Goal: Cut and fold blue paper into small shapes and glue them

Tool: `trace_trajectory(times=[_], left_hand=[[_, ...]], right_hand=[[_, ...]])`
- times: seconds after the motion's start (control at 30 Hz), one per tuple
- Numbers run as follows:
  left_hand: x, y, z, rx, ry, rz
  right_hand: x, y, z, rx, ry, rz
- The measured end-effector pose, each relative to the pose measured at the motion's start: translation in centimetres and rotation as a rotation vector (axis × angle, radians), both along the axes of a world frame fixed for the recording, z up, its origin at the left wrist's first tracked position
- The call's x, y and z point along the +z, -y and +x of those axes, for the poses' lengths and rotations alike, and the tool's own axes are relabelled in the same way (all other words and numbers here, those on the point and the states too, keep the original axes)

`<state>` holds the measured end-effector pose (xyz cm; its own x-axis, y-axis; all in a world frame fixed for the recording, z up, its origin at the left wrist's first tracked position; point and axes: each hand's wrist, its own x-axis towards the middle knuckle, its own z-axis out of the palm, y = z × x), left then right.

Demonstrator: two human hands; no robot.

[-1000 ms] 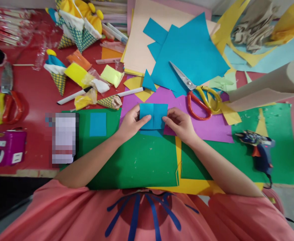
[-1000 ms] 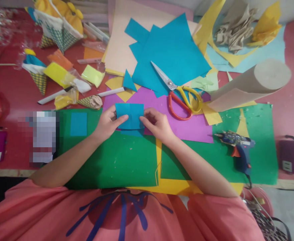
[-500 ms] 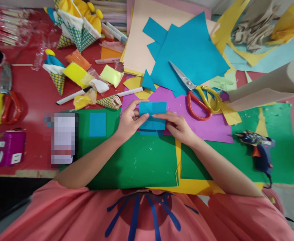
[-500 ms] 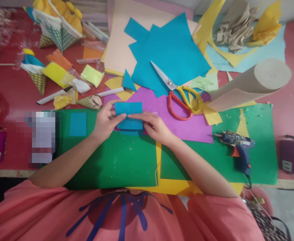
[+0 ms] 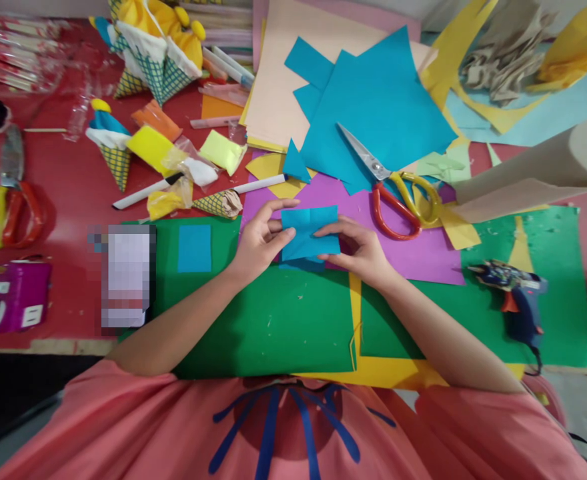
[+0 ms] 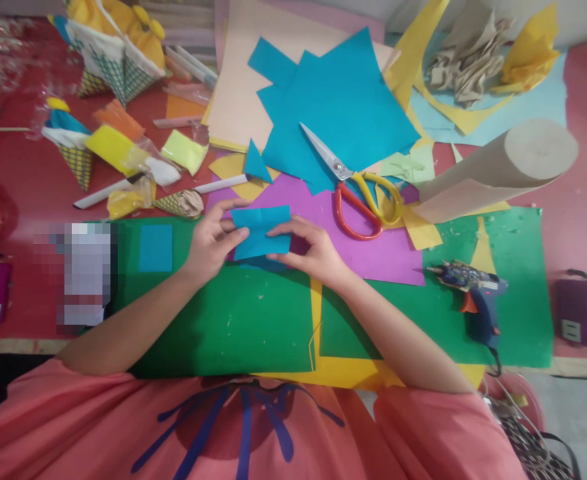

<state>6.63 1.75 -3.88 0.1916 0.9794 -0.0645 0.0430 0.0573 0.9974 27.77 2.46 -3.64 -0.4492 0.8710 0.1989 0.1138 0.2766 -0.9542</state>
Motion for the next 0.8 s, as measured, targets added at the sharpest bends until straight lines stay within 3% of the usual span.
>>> trace_trajectory(times=[0.27,0.5,0.8], left_hand=[[-0.47,-0.03,-0.19,-0.018,-0.043,0.072],[-0.39,0.18,0.07,-0.173,0.151,0.021],[-0.23,0.34,0.58,-0.056,-0.035,0.045]], right_hand=[[-0.06,-0.06,-0.27,-0.055,-0.028,-0.044],[-0.15,0.04,-0.61,-0.158,-0.08,-0.16],[-0.67,0.49,-0.7,-0.158,-0.122,-0.28]])
